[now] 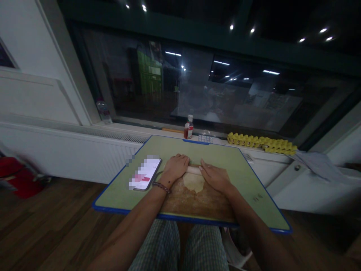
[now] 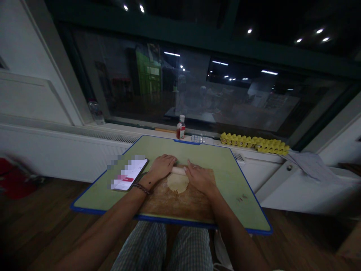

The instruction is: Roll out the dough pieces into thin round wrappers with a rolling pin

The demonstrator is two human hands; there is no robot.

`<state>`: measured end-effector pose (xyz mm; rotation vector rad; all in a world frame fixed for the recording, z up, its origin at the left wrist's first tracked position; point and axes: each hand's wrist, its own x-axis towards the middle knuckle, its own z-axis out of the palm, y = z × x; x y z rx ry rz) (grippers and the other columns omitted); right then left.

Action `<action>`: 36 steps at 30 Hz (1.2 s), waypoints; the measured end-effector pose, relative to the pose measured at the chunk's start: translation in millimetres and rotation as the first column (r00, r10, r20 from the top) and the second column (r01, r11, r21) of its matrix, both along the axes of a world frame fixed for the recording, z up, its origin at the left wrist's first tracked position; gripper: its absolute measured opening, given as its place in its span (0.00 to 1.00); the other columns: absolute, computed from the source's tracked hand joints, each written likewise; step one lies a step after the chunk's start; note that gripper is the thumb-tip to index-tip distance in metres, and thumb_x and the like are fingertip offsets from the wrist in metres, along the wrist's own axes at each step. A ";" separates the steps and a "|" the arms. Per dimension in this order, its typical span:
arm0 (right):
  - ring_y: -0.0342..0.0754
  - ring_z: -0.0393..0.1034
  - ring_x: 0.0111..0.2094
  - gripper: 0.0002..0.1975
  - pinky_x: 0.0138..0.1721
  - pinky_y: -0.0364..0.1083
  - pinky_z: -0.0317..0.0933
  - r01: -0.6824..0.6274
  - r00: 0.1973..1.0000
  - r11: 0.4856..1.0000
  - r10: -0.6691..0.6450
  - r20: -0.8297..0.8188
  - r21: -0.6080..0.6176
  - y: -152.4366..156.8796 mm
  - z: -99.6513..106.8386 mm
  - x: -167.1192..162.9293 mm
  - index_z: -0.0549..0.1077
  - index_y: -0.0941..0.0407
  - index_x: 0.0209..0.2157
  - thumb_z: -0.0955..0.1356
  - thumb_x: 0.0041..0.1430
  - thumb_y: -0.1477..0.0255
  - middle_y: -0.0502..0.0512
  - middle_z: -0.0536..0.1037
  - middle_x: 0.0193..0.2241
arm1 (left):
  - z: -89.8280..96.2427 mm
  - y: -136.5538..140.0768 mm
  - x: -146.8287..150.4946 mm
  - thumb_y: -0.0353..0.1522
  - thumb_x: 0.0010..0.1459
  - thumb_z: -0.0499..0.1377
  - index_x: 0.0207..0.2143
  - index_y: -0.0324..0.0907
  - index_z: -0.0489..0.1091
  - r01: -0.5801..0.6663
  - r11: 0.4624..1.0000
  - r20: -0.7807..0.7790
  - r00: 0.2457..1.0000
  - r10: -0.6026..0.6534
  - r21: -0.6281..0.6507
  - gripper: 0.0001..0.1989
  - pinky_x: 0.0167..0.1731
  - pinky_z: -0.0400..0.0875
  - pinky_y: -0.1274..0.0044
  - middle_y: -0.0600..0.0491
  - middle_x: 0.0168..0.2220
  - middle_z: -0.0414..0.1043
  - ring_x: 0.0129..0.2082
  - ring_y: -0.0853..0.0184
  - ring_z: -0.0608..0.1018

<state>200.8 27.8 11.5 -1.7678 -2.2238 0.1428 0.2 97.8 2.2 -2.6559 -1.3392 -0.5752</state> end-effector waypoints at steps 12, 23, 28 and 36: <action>0.48 0.50 0.67 0.27 0.66 0.57 0.43 -0.037 0.976 0.990 0.007 0.218 0.137 -15.2 -31.5 19.3 0.54 0.56 0.67 0.47 0.71 0.67 0.56 0.58 0.67 | -3.6 -18.3 -8.3 0.41 0.71 0.43 0.62 0.45 0.64 0.005 1.000 -0.008 1.000 -0.005 -0.014 0.23 0.62 0.57 0.64 0.51 0.64 0.64 0.64 0.57 0.63; 0.48 0.53 0.66 0.31 0.66 0.54 0.46 -0.018 0.998 1.000 0.018 -0.055 -0.001 -22.7 -6.3 14.2 0.60 0.57 0.65 0.46 0.71 0.60 0.57 0.61 0.65 | -3.3 -24.1 -9.3 0.46 0.71 0.40 0.65 0.48 0.59 -0.001 0.999 0.029 1.000 0.003 -0.052 0.26 0.63 0.54 0.63 0.51 0.67 0.56 0.67 0.57 0.58; 0.53 0.51 0.67 0.27 0.66 0.55 0.45 -0.022 0.992 0.999 0.019 0.126 0.025 -20.3 6.6 6.5 0.62 0.59 0.64 0.51 0.70 0.65 0.61 0.61 0.65 | -7.3 -24.6 -10.8 0.42 0.71 0.41 0.65 0.49 0.59 0.040 0.999 0.016 0.999 -0.039 -0.038 0.24 0.63 0.54 0.63 0.52 0.67 0.57 0.67 0.59 0.58; 0.63 0.43 0.69 0.23 0.62 0.67 0.47 0.140 0.971 0.990 -0.133 0.201 -0.023 20.2 5.3 1.2 0.67 0.62 0.59 0.55 0.69 0.70 0.71 0.68 0.59 | -0.5 -19.8 -7.1 0.44 0.69 0.45 0.69 0.40 0.49 -0.073 0.991 -0.019 0.997 0.071 -0.115 0.31 0.65 0.46 0.61 0.43 0.66 0.57 0.67 0.55 0.58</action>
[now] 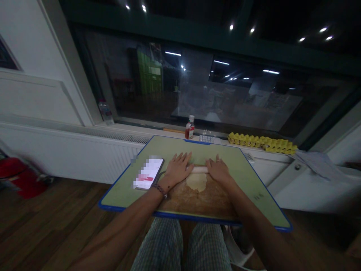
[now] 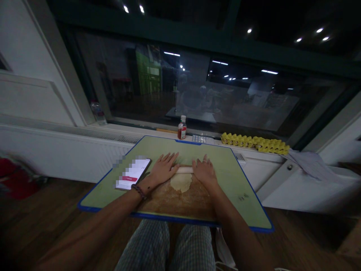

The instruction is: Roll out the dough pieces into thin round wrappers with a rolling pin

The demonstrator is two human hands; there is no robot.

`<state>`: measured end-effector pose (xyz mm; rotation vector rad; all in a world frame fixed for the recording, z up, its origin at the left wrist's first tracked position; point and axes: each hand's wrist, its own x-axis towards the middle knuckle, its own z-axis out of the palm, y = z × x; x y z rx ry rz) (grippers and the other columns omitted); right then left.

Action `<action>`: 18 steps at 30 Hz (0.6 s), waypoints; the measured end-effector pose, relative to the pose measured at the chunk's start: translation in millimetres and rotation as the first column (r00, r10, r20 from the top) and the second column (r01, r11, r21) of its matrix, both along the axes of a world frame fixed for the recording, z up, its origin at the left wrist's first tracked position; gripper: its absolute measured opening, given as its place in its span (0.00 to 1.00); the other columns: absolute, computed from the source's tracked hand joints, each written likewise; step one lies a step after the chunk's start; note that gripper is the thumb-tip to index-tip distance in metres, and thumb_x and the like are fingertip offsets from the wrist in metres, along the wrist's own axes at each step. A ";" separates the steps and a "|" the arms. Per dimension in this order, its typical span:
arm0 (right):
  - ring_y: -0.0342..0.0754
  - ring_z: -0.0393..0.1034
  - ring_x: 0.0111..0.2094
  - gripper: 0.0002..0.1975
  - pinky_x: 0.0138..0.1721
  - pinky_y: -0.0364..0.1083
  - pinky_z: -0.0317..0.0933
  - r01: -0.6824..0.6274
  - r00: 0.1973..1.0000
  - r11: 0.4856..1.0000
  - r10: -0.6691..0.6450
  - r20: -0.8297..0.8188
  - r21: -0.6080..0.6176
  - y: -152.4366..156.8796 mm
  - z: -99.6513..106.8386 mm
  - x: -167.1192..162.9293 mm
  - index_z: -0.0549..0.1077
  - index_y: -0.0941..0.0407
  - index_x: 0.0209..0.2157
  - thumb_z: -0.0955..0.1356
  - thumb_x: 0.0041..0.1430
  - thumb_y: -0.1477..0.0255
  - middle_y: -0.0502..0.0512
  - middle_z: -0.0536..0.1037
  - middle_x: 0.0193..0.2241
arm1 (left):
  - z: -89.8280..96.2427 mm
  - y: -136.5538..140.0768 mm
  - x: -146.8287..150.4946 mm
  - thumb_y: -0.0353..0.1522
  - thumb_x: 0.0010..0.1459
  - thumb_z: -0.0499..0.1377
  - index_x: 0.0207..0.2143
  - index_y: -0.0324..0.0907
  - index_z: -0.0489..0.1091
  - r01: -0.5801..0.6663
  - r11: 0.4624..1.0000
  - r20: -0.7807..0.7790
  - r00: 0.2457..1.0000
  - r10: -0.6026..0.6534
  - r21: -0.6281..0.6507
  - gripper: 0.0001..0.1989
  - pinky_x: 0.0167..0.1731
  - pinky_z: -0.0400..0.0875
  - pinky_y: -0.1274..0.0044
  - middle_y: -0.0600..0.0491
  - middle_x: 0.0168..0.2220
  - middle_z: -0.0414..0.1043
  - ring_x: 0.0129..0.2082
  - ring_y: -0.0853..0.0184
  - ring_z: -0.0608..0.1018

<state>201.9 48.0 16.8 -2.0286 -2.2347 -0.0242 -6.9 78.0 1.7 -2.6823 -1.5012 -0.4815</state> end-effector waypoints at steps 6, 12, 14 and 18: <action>0.51 0.44 0.69 0.25 0.67 0.55 0.40 -0.059 0.996 0.998 0.060 -0.074 0.009 25.1 -1.8 -0.4 0.65 0.58 0.62 0.53 0.69 0.68 0.58 0.63 0.64 | 7.0 20.4 4.1 0.45 0.67 0.46 0.69 0.42 0.47 -0.054 0.992 -0.020 0.998 0.052 -0.115 0.33 0.66 0.41 0.61 0.47 0.69 0.52 0.69 0.57 0.53; 0.52 0.52 0.67 0.26 0.66 0.54 0.44 -0.009 0.994 1.000 0.007 -0.113 -0.020 23.5 -6.4 0.6 0.64 0.55 0.63 0.53 0.69 0.65 0.56 0.65 0.63 | 3.8 40.9 9.0 0.48 0.64 0.48 0.69 0.42 0.49 -0.193 0.963 -0.022 0.981 0.192 -0.190 0.36 0.62 0.50 0.54 0.40 0.67 0.55 0.66 0.48 0.60; 0.51 0.52 0.66 0.25 0.66 0.53 0.44 -0.010 0.994 1.000 0.007 -0.112 -0.022 18.2 -6.5 -1.1 0.65 0.55 0.62 0.53 0.69 0.66 0.55 0.66 0.63 | 2.6 39.6 9.8 0.49 0.64 0.47 0.68 0.43 0.50 -0.194 0.963 -0.022 0.981 0.194 -0.184 0.35 0.62 0.49 0.54 0.41 0.68 0.54 0.66 0.48 0.58; 0.49 0.55 0.65 0.24 0.66 0.50 0.44 -0.027 0.994 0.999 0.023 -0.105 -0.032 7.1 -3.4 -5.9 0.68 0.56 0.60 0.54 0.68 0.68 0.56 0.68 0.61 | 3.3 28.7 8.2 0.49 0.65 0.44 0.68 0.42 0.52 -0.135 0.976 -0.026 0.991 0.133 -0.172 0.34 0.63 0.49 0.61 0.42 0.68 0.54 0.67 0.53 0.58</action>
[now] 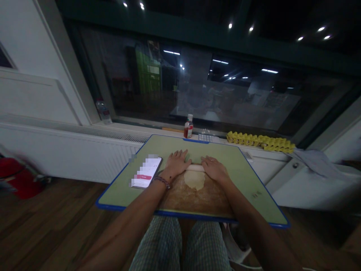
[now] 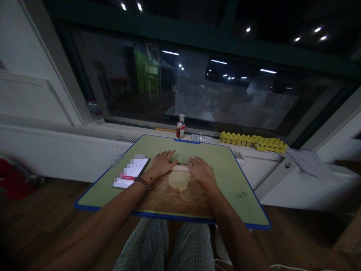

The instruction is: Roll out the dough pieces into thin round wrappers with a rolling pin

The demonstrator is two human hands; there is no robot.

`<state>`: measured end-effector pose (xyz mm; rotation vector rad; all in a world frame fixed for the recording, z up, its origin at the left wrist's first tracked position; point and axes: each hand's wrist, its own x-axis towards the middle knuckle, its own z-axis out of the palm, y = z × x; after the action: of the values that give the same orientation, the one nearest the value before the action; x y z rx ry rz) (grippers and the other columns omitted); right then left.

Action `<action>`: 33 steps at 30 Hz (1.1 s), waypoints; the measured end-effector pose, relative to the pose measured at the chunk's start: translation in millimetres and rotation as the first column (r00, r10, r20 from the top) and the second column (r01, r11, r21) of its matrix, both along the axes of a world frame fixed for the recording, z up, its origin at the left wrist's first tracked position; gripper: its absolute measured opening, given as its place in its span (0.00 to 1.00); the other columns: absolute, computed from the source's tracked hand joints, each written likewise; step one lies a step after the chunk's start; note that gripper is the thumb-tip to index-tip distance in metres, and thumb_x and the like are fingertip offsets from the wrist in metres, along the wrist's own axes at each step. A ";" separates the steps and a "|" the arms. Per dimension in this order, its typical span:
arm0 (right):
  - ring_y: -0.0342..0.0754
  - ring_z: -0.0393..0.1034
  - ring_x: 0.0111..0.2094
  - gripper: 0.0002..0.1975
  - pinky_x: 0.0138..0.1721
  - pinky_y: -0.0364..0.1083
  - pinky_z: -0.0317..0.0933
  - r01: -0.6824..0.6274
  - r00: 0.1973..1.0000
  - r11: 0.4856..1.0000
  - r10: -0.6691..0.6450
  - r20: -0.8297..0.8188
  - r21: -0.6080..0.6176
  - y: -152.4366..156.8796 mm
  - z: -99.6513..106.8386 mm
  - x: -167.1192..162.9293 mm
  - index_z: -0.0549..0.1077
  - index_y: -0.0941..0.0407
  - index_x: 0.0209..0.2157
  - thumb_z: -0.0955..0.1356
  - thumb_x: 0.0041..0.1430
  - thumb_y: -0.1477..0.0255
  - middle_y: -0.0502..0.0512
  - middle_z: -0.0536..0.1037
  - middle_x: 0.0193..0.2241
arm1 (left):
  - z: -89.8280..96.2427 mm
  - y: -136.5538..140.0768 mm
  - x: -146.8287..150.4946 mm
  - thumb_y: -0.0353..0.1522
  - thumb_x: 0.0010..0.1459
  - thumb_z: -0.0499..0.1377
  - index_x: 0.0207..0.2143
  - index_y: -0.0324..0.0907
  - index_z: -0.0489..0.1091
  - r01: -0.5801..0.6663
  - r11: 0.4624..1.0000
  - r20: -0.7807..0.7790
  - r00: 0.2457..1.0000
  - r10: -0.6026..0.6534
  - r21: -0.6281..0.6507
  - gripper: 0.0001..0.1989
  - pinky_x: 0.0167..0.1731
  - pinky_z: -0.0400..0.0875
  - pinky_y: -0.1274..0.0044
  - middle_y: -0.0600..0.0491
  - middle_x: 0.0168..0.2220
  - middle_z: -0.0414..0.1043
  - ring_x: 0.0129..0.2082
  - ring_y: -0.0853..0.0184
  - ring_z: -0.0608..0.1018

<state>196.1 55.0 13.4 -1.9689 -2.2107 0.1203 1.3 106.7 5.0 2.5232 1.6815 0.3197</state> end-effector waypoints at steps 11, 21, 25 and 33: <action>0.53 0.58 0.64 0.26 0.66 0.54 0.45 -0.015 0.999 1.000 0.015 -0.041 -0.011 -29.6 8.9 -3.8 0.68 0.56 0.60 0.52 0.69 0.63 0.57 0.68 0.61 | 6.2 -25.9 -6.4 0.46 0.68 0.44 0.66 0.42 0.57 0.095 0.994 -0.007 0.995 -0.095 0.045 0.30 0.60 0.56 0.65 0.43 0.64 0.63 0.63 0.55 0.65; 0.50 0.52 0.67 0.31 0.67 0.52 0.43 -0.129 0.989 0.992 0.129 -0.066 0.012 -44.5 -6.3 3.9 0.60 0.63 0.64 0.49 0.69 0.63 0.60 0.59 0.65 | 8.9 -49.4 -16.1 0.45 0.68 0.44 0.65 0.38 0.57 0.162 0.984 -0.023 0.987 -0.161 0.071 0.30 0.59 0.57 0.63 0.40 0.64 0.62 0.64 0.54 0.64; 0.52 0.50 0.67 0.33 0.67 0.52 0.41 -0.145 0.987 0.989 0.146 -0.061 0.025 -55.1 -8.1 4.9 0.56 0.66 0.66 0.49 0.70 0.59 0.64 0.57 0.66 | 7.1 -60.6 -18.9 0.46 0.67 0.45 0.65 0.31 0.57 0.174 0.981 -0.035 0.985 -0.172 0.089 0.33 0.62 0.53 0.65 0.35 0.65 0.57 0.66 0.55 0.60; 0.50 0.49 0.68 0.33 0.67 0.51 0.42 -0.127 0.957 0.989 0.102 -0.270 -0.077 -49.4 -10.0 10.2 0.60 0.57 0.65 0.53 0.69 0.51 0.58 0.58 0.66 | 7.0 -57.2 -20.5 0.46 0.69 0.43 0.61 0.32 0.62 0.195 0.979 -0.054 0.980 -0.191 0.065 0.31 0.62 0.54 0.69 0.37 0.64 0.60 0.65 0.58 0.63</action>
<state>206.3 5.7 3.3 -1.7474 -2.1754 0.4837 -19.2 49.4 12.0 2.7388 1.4476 0.3099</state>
